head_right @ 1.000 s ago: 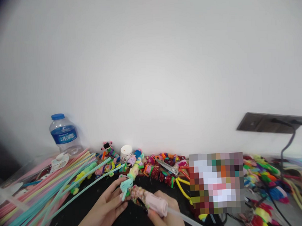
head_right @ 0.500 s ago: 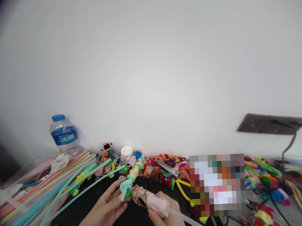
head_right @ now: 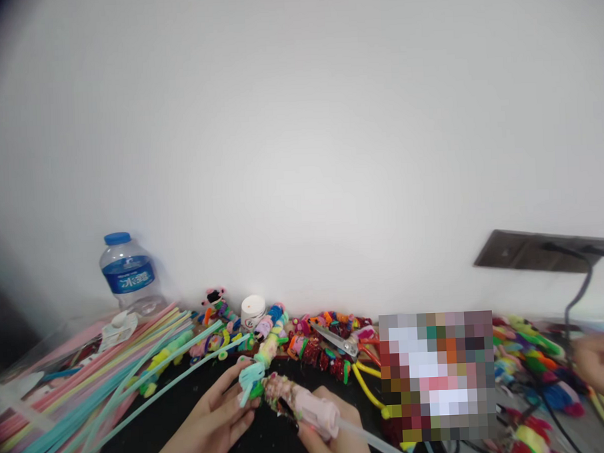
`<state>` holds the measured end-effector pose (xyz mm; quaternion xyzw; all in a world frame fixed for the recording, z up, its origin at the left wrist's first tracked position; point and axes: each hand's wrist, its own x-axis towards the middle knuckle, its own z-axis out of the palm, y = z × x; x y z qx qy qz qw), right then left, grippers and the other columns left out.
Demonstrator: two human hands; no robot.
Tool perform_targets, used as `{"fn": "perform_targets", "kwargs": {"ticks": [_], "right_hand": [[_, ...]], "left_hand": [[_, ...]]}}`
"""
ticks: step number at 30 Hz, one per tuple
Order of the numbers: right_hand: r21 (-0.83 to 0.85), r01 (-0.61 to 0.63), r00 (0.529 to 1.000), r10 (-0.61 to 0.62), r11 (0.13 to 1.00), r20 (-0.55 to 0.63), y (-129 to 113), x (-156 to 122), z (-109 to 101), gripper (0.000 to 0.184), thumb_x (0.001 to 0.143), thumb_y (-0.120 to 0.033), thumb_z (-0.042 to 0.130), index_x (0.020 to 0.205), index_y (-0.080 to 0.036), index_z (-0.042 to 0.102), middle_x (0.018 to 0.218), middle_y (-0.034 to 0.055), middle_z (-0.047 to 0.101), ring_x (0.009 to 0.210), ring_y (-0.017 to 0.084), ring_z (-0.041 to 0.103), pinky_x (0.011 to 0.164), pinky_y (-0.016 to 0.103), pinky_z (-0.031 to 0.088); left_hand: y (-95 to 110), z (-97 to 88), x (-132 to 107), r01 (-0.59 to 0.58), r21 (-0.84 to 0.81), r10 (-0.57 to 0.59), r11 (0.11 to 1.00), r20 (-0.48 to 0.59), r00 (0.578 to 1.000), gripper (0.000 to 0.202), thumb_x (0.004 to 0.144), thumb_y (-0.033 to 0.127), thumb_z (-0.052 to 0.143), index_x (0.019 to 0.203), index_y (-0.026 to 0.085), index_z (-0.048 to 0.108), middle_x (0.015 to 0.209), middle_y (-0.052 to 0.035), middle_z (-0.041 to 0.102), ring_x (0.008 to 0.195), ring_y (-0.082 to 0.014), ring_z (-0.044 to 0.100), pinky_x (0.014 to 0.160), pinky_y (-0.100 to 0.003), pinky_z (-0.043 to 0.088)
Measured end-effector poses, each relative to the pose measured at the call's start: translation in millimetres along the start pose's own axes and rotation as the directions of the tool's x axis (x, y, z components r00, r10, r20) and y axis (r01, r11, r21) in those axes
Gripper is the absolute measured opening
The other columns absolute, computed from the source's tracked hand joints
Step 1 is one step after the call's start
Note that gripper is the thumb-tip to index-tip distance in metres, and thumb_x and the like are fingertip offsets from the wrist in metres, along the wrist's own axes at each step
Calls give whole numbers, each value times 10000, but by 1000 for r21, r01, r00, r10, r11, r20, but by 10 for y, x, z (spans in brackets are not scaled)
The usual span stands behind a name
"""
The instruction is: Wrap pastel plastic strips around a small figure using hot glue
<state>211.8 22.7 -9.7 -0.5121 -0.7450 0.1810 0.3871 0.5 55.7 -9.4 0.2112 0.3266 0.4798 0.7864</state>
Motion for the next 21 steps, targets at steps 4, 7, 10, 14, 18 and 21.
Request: {"fn": "perform_targets", "kwargs": {"ticks": [4, 7, 10, 14, 18, 21], "right_hand": [[4, 4, 999, -4, 1000, -52, 14, -7, 30, 162, 795, -287, 528, 682, -177, 565, 610, 13, 587, 544, 152, 567, 527, 201, 471], [-12, 16, 996, -17, 1000, -93, 12, -14, 41, 197, 803, -299, 518, 643, -185, 518, 575, -6, 546, 504, 135, 532, 484, 193, 437], [-69, -22, 996, 16, 997, -86, 0, -25, 17, 174, 820, -279, 499, 668, -194, 511, 591, -9, 553, 518, 134, 539, 494, 197, 423], [-239, -98, 992, 77, 966, -96, -20, -35, -27, 94, 813, -253, 498, 849, -205, 571, 728, 22, 628, 645, 179, 605, 579, 242, 446], [-425, -2, 999, -17, 905, -40, -72, -20, -23, 309, 696, -192, 538, 1002, -186, 580, 880, 77, 644, 774, 250, 604, 668, 330, 443], [-488, -1, 1000, -11, 873, -23, -137, -7, -16, 444, 617, -122, 519, 1052, -177, 587, 943, 93, 642, 845, 279, 584, 744, 390, 414]], "left_hand": [[-3, -12, 7, 3, 1, -3, 1000, 13, 1000, 490, 572, 187, 811, 1025, 258, 638, 948, -16, 647, 757, -133, 629, 725, -250, 462], [4, -14, 3, 4, -1, -3, 1000, 32, 999, 467, 598, 185, 794, 1031, 267, 638, 948, -11, 655, 755, -128, 628, 736, -255, 455], [29, 3, -19, -16, 3, 16, 1000, 29, 999, 434, 620, 196, 780, 1025, 270, 643, 947, -5, 653, 777, -129, 622, 765, -263, 446], [70, 36, -62, -62, 60, 63, 996, -10, 998, 426, 647, 203, 758, 1050, 251, 631, 978, -29, 645, 846, -148, 610, 801, -269, 434], [73, 26, -62, -94, 87, 93, 992, 16, 996, 443, 697, 194, 713, 1120, 245, 592, 1013, -45, 639, 900, -157, 593, 847, -283, 430], [56, -8, -34, -119, 99, 116, 988, 29, 993, 425, 704, 188, 704, 1113, 232, 598, 1009, -50, 643, 885, -152, 593, 829, -274, 440]]}}
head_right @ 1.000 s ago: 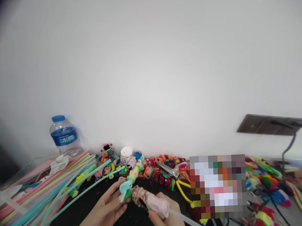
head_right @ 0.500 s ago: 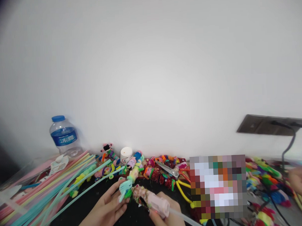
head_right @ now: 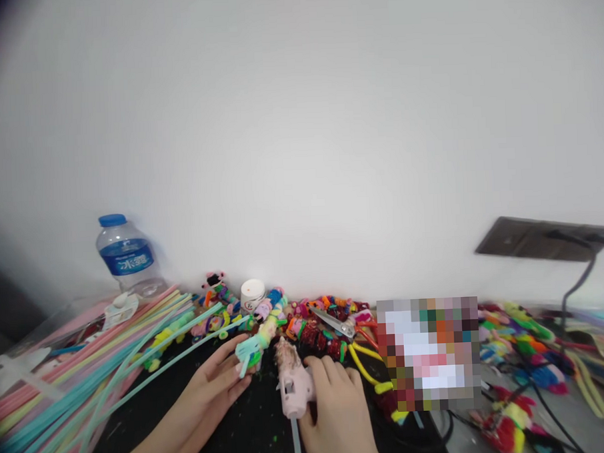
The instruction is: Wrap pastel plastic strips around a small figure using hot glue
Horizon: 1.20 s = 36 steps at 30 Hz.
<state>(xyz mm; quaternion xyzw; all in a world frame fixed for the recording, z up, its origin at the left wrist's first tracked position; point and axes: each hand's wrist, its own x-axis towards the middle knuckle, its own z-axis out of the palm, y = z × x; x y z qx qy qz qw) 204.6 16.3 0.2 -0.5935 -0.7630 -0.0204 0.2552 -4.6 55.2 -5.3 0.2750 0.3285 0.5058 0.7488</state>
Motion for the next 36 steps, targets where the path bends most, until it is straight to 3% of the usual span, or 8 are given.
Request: {"fn": "perform_targets", "kwargs": {"ticks": [6, 9, 12, 19, 24, 28, 32, 36], "right_hand": [[43, 150, 983, -144, 988, -116, -78, 9, -110, 503, 591, -110, 501, 1084, -201, 548, 1059, 81, 608, 970, 289, 530, 860, 432, 339], [95, 350, 925, -328, 932, -190, -138, 7, -126, 363, 654, -237, 580, 1010, -198, 525, 933, 58, 625, 853, 250, 567, 807, 380, 357], [121, 428, 891, -396, 896, -225, -215, -4, -96, 256, 707, -371, 630, 858, -205, 505, 751, 8, 614, 681, 188, 568, 709, 322, 356], [135, 411, 900, -378, 901, -218, -250, -23, -40, 122, 788, -289, 559, 741, -203, 486, 615, -10, 566, 570, 152, 513, 607, 284, 315], [143, 378, 918, -351, 915, -182, -202, -38, -6, 169, 723, -307, 637, 727, -203, 504, 633, -11, 571, 594, 156, 522, 608, 277, 323], [156, 379, 922, -360, 912, -141, -175, -64, 6, 52, 743, -201, 571, 753, -199, 520, 656, -7, 574, 610, 150, 529, 609, 273, 333], [191, 362, 925, -326, 913, -195, -187, -70, -11, 93, 731, -109, 490, 751, -195, 520, 644, 1, 562, 601, 151, 526, 597, 275, 343], [201, 396, 905, -344, 896, -250, -231, -53, -34, 143, 731, -72, 491, 797, -193, 528, 659, 17, 595, 593, 158, 538, 589, 281, 359]], "left_hand": [[14, 49, -41, -13, 58, 12, 998, 14, 1000, 393, 689, 194, 711, 1070, 235, 623, 1109, -63, 622, 995, -194, 564, 872, -304, 422], [16, 102, -81, -19, 132, 11, 991, 65, 998, 356, 656, 192, 731, 999, 235, 644, 1090, -52, 632, 946, -208, 584, 865, -329, 420], [-26, 107, -84, -39, 193, 8, 980, 161, 987, 322, 625, 173, 753, 926, 220, 650, 1009, -42, 652, 829, -195, 609, 807, -332, 432], [-138, 45, -57, -48, 264, -46, 963, 338, 940, 318, 649, 135, 728, 949, 198, 641, 894, -49, 669, 843, -198, 608, 764, -305, 432], [-123, 66, -75, -33, 253, -53, 967, 326, 944, 342, 643, 137, 734, 968, 194, 643, 912, -55, 671, 831, -189, 610, 757, -294, 432], [-153, 81, -76, -19, 221, -53, 975, 316, 947, 362, 608, 151, 757, 951, 193, 649, 918, -61, 665, 821, -202, 612, 758, -317, 439], [-162, 116, -87, -14, 184, -36, 983, 262, 965, 439, 525, 173, 806, 937, 202, 657, 973, -65, 644, 819, -214, 607, 765, -337, 439], [-97, 169, -126, 52, 147, -78, 988, 172, 982, 311, 578, 271, 787, 854, 191, 668, 932, -58, 637, 844, -211, 584, 789, -341, 435]]}}
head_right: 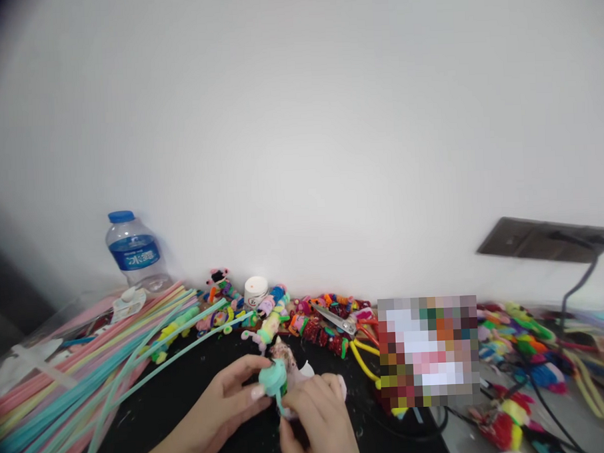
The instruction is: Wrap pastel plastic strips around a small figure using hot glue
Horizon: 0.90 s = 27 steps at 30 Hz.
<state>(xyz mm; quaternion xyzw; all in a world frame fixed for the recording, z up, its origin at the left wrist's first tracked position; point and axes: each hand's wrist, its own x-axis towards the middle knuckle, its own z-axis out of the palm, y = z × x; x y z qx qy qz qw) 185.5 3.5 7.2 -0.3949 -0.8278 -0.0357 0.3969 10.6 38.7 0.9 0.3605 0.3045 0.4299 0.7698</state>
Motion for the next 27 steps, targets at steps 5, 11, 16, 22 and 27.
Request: {"fn": "perform_targets", "kwargs": {"ticks": [5, 11, 16, 22, 27], "right_hand": [[43, 34, 999, -33, 999, -12, -40, 26, -3, 193, 750, -48, 491, 866, -192, 546, 654, 26, 613, 585, 162, 556, 581, 281, 381], [87, 7, 1000, -4, 996, -30, -38, 18, -18, 200, 761, -47, 483, 882, -192, 552, 671, 28, 613, 602, 165, 566, 591, 287, 401], [105, -34, 999, 34, 994, 0, -6, -25, -14, 175, 779, -47, 482, 872, -188, 527, 704, 29, 608, 631, 165, 565, 617, 296, 404], [107, -93, 996, 94, 990, -3, 4, -75, -6, 163, 801, -51, 476, 845, -204, 513, 724, 13, 617, 644, 163, 553, 625, 289, 399], [117, -165, 986, 164, 979, 14, 10, -93, 11, 141, 819, -71, 478, 823, -210, 502, 718, 3, 609, 644, 160, 543, 621, 282, 394]], "left_hand": [[13, 4, -16, 11, -62, -13, 998, -38, 999, 213, 623, 285, 766, 770, 182, 651, 828, -28, 615, 753, -159, 566, 722, -298, 455], [-25, -18, -1, 16, -87, -19, 996, -37, 999, 186, 642, 274, 757, 755, 173, 647, 804, -24, 610, 731, -142, 567, 709, -278, 465], [-1, -6, -15, 33, -64, -34, 997, -19, 999, 193, 639, 274, 761, 757, 174, 647, 811, -23, 606, 734, -138, 559, 693, -270, 463], [28, 20, -31, 45, -49, -45, 998, -1, 999, 200, 654, 283, 750, 774, 168, 639, 798, -16, 602, 731, -134, 553, 696, -277, 460], [46, 22, -40, 53, -47, -52, 998, 21, 998, 173, 692, 251, 723, 803, 160, 626, 822, -23, 600, 761, -134, 555, 724, -286, 459]]}}
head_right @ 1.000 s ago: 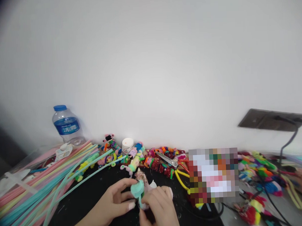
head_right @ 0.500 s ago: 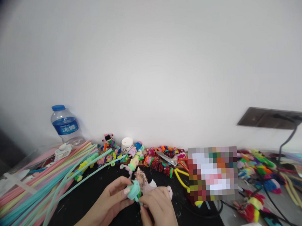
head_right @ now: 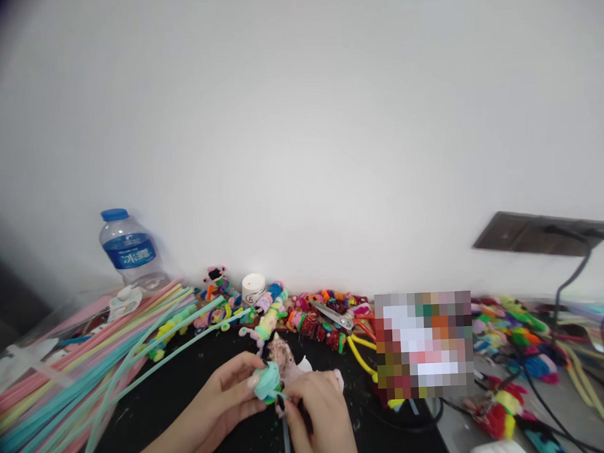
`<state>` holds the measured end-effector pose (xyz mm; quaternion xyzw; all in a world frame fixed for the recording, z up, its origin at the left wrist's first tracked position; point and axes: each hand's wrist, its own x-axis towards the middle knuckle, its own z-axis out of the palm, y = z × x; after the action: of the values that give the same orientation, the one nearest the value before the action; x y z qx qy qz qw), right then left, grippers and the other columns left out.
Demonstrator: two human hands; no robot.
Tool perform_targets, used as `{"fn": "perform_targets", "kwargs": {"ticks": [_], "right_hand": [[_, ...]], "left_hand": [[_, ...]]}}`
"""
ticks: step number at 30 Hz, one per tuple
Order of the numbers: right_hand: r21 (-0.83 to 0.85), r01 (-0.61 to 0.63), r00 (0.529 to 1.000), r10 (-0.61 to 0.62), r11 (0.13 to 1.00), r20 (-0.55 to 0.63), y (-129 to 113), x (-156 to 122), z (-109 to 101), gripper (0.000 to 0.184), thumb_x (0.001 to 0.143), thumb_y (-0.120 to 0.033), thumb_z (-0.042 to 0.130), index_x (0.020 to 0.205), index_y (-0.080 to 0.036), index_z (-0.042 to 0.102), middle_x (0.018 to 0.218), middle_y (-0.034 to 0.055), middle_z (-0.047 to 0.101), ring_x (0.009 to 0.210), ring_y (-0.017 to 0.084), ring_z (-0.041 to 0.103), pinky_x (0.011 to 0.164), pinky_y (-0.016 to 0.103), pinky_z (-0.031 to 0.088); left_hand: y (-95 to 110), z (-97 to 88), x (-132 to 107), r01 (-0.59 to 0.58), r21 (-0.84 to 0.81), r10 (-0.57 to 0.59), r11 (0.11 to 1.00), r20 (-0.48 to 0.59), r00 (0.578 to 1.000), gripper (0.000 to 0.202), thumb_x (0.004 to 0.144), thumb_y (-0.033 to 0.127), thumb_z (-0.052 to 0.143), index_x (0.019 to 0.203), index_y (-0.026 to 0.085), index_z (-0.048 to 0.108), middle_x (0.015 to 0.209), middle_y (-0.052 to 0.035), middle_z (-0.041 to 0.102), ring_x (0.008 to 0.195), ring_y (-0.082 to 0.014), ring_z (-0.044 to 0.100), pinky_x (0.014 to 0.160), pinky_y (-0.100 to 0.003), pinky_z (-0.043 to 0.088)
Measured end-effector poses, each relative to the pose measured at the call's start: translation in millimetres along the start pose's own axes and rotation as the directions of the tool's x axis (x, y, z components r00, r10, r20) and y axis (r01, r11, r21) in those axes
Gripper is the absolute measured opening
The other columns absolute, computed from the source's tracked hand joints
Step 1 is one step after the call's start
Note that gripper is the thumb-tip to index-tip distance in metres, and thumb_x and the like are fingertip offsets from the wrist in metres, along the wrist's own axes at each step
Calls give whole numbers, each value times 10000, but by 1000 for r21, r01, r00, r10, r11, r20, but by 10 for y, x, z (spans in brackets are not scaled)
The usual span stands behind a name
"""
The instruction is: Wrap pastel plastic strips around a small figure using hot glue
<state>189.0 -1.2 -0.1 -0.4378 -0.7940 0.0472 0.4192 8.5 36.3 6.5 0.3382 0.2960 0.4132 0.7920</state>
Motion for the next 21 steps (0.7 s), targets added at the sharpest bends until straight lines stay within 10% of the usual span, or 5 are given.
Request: {"fn": "perform_targets", "kwargs": {"ticks": [21], "right_hand": [[98, -173, 984, 169, 980, 49, -15, -17, 64, 130, 846, -141, 450, 746, -201, 508, 662, -3, 551, 593, 138, 515, 550, 231, 387]], "left_hand": [[-22, -26, -5, 51, -14, -50, 999, 75, 996, 193, 749, 282, 672, 865, 136, 625, 792, -68, 654, 680, -149, 613, 672, -289, 450]]}}
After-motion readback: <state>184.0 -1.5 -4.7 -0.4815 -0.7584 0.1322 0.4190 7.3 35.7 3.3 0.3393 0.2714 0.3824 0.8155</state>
